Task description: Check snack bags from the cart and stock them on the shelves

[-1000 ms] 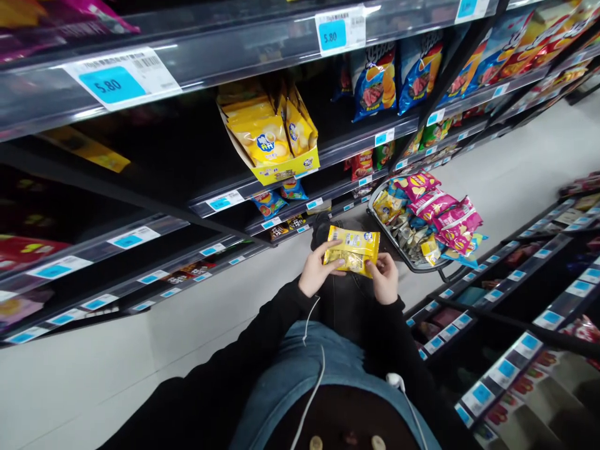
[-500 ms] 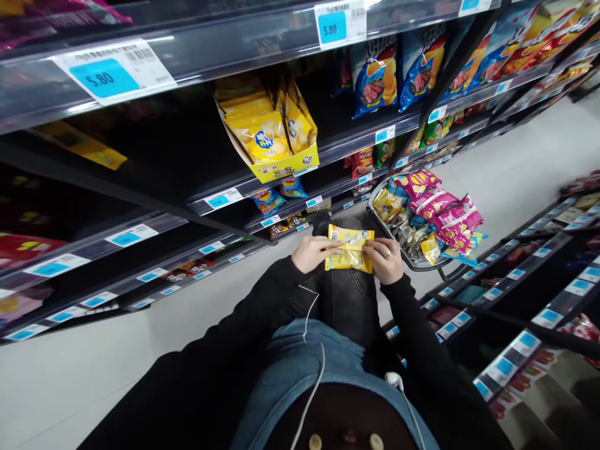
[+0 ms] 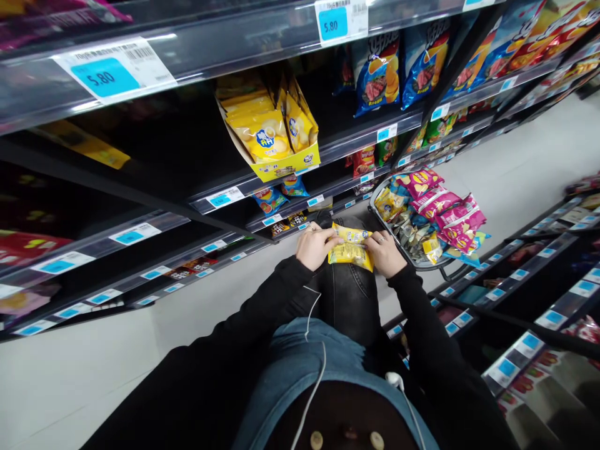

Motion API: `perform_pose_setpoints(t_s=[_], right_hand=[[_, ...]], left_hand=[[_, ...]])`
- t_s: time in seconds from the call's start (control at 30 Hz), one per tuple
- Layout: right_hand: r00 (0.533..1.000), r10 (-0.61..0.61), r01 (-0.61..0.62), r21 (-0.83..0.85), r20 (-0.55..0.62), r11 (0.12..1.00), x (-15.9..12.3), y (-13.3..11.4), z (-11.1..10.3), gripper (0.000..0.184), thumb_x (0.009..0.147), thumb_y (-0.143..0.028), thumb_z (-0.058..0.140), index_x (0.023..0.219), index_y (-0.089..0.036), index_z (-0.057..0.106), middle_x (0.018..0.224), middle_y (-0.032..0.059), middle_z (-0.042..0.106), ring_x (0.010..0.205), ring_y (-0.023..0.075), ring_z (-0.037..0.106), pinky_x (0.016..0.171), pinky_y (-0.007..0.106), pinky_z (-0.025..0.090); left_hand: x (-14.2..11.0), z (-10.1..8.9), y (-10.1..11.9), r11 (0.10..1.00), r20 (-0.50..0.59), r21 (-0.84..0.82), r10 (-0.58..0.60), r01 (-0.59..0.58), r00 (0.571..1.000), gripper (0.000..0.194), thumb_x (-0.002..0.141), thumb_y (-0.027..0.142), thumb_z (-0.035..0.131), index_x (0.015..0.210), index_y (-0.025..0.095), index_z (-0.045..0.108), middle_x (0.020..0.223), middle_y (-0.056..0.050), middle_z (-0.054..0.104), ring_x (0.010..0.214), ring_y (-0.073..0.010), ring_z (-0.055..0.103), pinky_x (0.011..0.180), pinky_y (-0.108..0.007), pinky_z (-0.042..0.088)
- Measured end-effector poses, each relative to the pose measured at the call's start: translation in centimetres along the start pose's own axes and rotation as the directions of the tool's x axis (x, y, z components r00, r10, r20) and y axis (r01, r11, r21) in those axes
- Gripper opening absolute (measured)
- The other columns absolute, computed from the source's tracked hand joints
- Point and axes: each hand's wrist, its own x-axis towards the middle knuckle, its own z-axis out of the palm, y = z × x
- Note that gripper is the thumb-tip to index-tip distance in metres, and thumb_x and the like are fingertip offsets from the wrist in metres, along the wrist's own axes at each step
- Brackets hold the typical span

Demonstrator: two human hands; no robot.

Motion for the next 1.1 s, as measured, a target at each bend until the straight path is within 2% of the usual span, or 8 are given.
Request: perform_pose_setpoints(t_s=[0.23, 0.37, 0.5, 0.63, 0.73, 0.8, 0.93, 1.1], right_hand=[[0.995, 0.103, -0.103, 0.007, 0.018, 0.995, 0.5, 0.1, 0.2, 0.021, 0.092, -0.022, 0.041, 0.091, -0.018, 0.062, 0.095, 0.0124, 0.054, 0.089, 0.0268, 0.041, 0.07, 0.036, 0.032], [0.988, 0.154, -0.148, 0.174, -0.02, 0.974, 0.6, 1.0, 1.6, 0.021, 0.09, -0.024, 0.044, 0.082, -0.018, 0.062, 0.088, 0.0102, 0.052, 0.085, 0.0244, 0.044, 0.074, 0.037, 0.038], [0.975, 0.208, -0.164, 0.395, -0.073, 0.904, 0.5, 1.6, 2.9, 0.019, 0.088, -0.025, 0.046, 0.075, -0.018, 0.058, 0.084, 0.0077, 0.049, 0.081, 0.0214, 0.047, 0.077, 0.035, 0.042], [0.927, 0.37, -0.257, 0.616, -0.06, 0.744, 0.4, 1.3, 3.5, 0.027, 0.081, -0.038, 0.054, 0.064, -0.019, 0.047, 0.073, 0.0022, 0.046, 0.07, 0.0163, 0.047, 0.068, 0.03, 0.041], [0.818, 0.574, -0.416, 0.732, 0.041, 0.539, 0.2, 0.5, 3.9, 0.041, 0.073, -0.054, 0.059, 0.059, -0.02, 0.041, 0.06, -0.0026, 0.043, 0.059, 0.0123, 0.04, 0.058, 0.026, 0.034], [0.766, 0.63, -0.468, 0.781, 0.125, 0.414, -0.1, -0.2, 3.9, 0.047, 0.071, -0.062, 0.056, 0.056, -0.02, 0.04, 0.055, -0.0041, 0.04, 0.055, 0.0107, 0.036, 0.054, 0.024, 0.03], [0.791, 0.591, -0.386, 0.878, 0.158, 0.282, -1.0, -1.2, 3.4, 0.049, 0.07, -0.064, 0.055, 0.054, -0.02, 0.04, 0.052, -0.0043, 0.037, 0.052, 0.0097, 0.034, 0.051, 0.024, 0.028], [0.815, 0.58, -0.164, 0.964, 0.012, 0.211, -2.2, -2.0, 1.8, 0.042, 0.066, -0.06, 0.064, 0.068, -0.02, 0.051, 0.061, -0.001, 0.053, 0.056, 0.0134, 0.047, 0.053, 0.025, 0.039]], left_hand=[[1.4, 0.4, -0.8, 0.968, 0.11, -0.222, -0.095, 0.118, 0.989, 0.019, 0.076, 0.035, 0.066, 0.066, 0.02, 0.066, 0.063, -0.003, 0.056, 0.074, -0.0218, 0.054, 0.07, -0.031, 0.039], [1.8, -0.2, -2.2, 0.925, 0.235, -0.368, -0.001, 0.09, 0.972, 0.013, 0.074, 0.03, 0.067, 0.071, 0.018, 0.066, 0.069, -0.001, 0.065, 0.068, -0.017, 0.059, 0.068, -0.028, 0.043], [1.5, -0.3, -3.3, 0.859, 0.288, -0.5, 0.045, 0.11, 0.956, 0.01, 0.075, 0.026, 0.063, 0.081, 0.018, 0.063, 0.072, 0.0, 0.067, 0.065, -0.0135, 0.06, 0.065, -0.025, 0.046], [1.5, 0.9, -3.8, 0.785, 0.326, -0.584, -0.007, 0.208, 0.945, 0.021, 0.076, 0.031, 0.063, 0.089, 0.018, 0.052, 0.06, 0.004, 0.059, 0.049, -0.0102, 0.052, 0.05, -0.022, 0.043], [1.6, 2.0, -3.7, 0.745, 0.366, -0.609, -0.043, 0.274, 0.93, 0.032, 0.073, 0.043, 0.067, 0.08, 0.017, 0.05, 0.05, 0.006, 0.052, 0.04, -0.0091, 0.045, 0.043, -0.021, 0.038], [1.4, 2.4, -3.6, 0.732, 0.365, -0.62, -0.049, 0.282, 0.93, 0.038, 0.072, 0.051, 0.066, 0.073, 0.016, 0.052, 0.052, 0.003, 0.054, 0.042, -0.01, 0.047, 0.043, -0.022, 0.039], [0.3, 2.3, -3.4, 0.737, 0.267, -0.639, -0.055, 0.219, 0.962, 0.04, 0.071, 0.053, 0.065, 0.064, 0.015, 0.055, 0.057, 0.002, 0.055, 0.055, -0.0124, 0.052, 0.052, -0.023, 0.041], [-0.8, 0.6, -2.4, 0.768, 0.166, -0.627, -0.033, 0.131, 0.986, 0.036, 0.07, 0.047, 0.069, 0.06, 0.015, 0.057, 0.054, 0.004, 0.048, 0.057, -0.0117, 0.046, 0.058, -0.023, 0.04]])
